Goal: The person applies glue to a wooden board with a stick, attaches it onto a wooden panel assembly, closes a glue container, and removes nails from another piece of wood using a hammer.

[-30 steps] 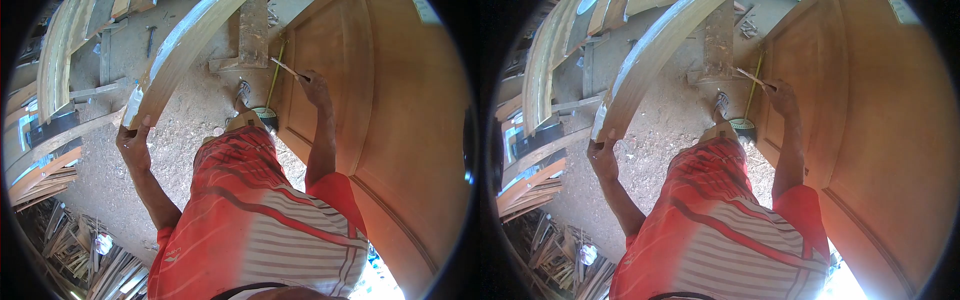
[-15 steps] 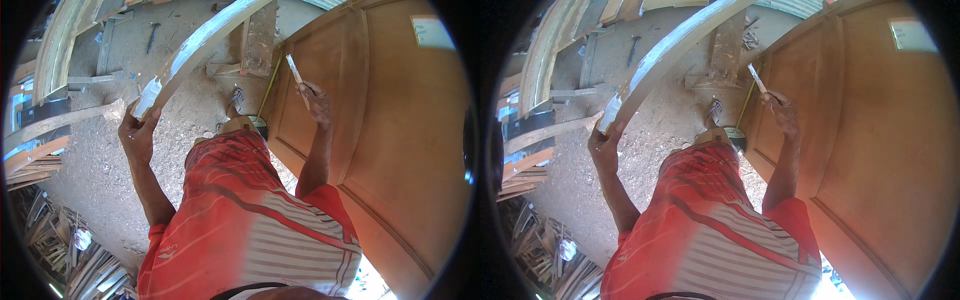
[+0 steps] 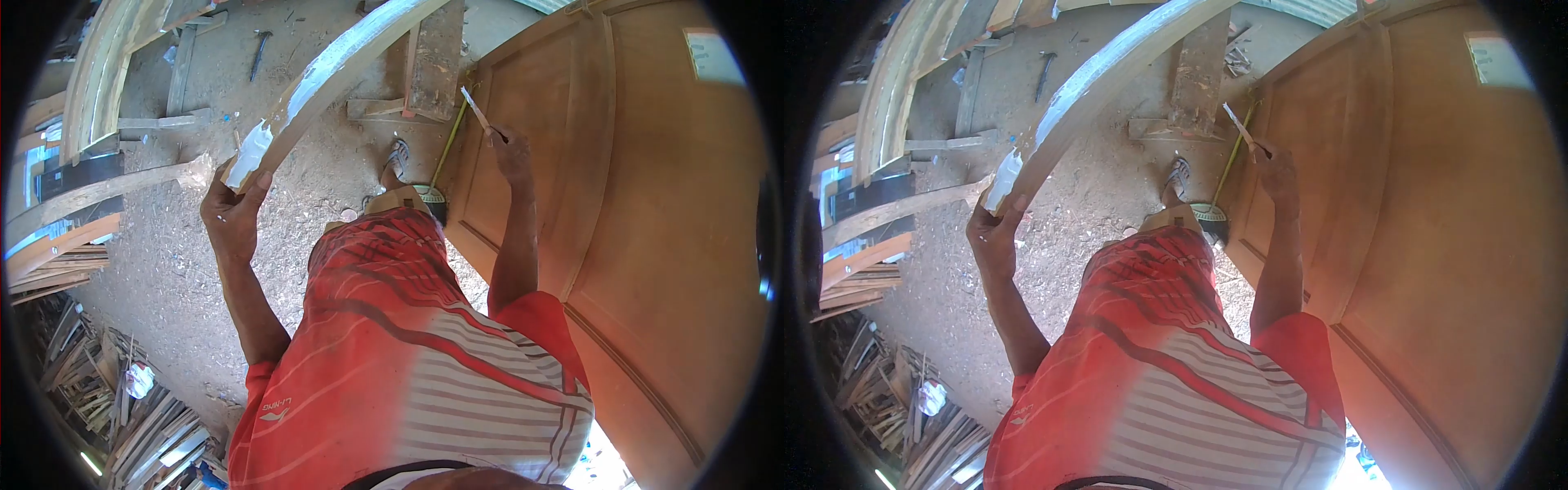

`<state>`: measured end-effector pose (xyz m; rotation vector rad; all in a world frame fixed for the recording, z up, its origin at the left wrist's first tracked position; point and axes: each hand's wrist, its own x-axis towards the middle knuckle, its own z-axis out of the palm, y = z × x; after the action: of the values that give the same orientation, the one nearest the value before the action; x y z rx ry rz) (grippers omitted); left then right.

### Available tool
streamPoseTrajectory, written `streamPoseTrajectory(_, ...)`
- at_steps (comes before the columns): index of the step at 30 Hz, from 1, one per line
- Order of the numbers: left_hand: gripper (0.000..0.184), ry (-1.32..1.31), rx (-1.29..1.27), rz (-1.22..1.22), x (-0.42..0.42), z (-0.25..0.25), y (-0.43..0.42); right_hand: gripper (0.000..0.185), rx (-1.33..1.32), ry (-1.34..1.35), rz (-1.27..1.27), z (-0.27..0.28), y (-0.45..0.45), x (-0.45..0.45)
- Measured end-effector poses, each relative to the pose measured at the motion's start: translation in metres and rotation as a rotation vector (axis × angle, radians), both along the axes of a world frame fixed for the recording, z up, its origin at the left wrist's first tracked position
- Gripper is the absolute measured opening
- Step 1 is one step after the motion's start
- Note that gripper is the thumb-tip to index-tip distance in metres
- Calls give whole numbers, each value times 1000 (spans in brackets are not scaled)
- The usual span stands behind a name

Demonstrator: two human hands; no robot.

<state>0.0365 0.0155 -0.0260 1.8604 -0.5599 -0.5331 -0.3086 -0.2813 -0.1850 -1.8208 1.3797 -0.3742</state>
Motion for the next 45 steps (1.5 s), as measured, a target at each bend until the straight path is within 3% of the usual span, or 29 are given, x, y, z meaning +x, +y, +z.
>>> streamPoseTrajectory(6,47,-11,31,13,1,2,-1,30,-68,-99,13,-19,4,8)
streamPoseTrajectory(9,47,-38,57,10,0,5,-2,27,-335,254,118,-21,14,3)
streamPoseTrajectory(12,47,-39,55,-2,0,7,-4,25,-339,235,34,-22,14,-10)
streamPoseTrajectory(15,47,-43,34,-11,1,5,-2,25,-85,37,-71,-5,11,-22)
streamPoseTrajectory(27,46,-44,35,-39,-1,10,-1,31,200,-261,-160,52,31,-24)
streamPoseTrajectory(30,50,-17,37,-55,-2,8,3,32,290,-463,-188,55,36,-18)
streamPoseTrajectory(36,48,38,-38,-67,-8,-1,4,27,360,-632,-58,72,45,-3)
streamPoseTrajectory(45,48,30,-43,-43,-14,-2,4,22,217,-556,132,115,65,55)
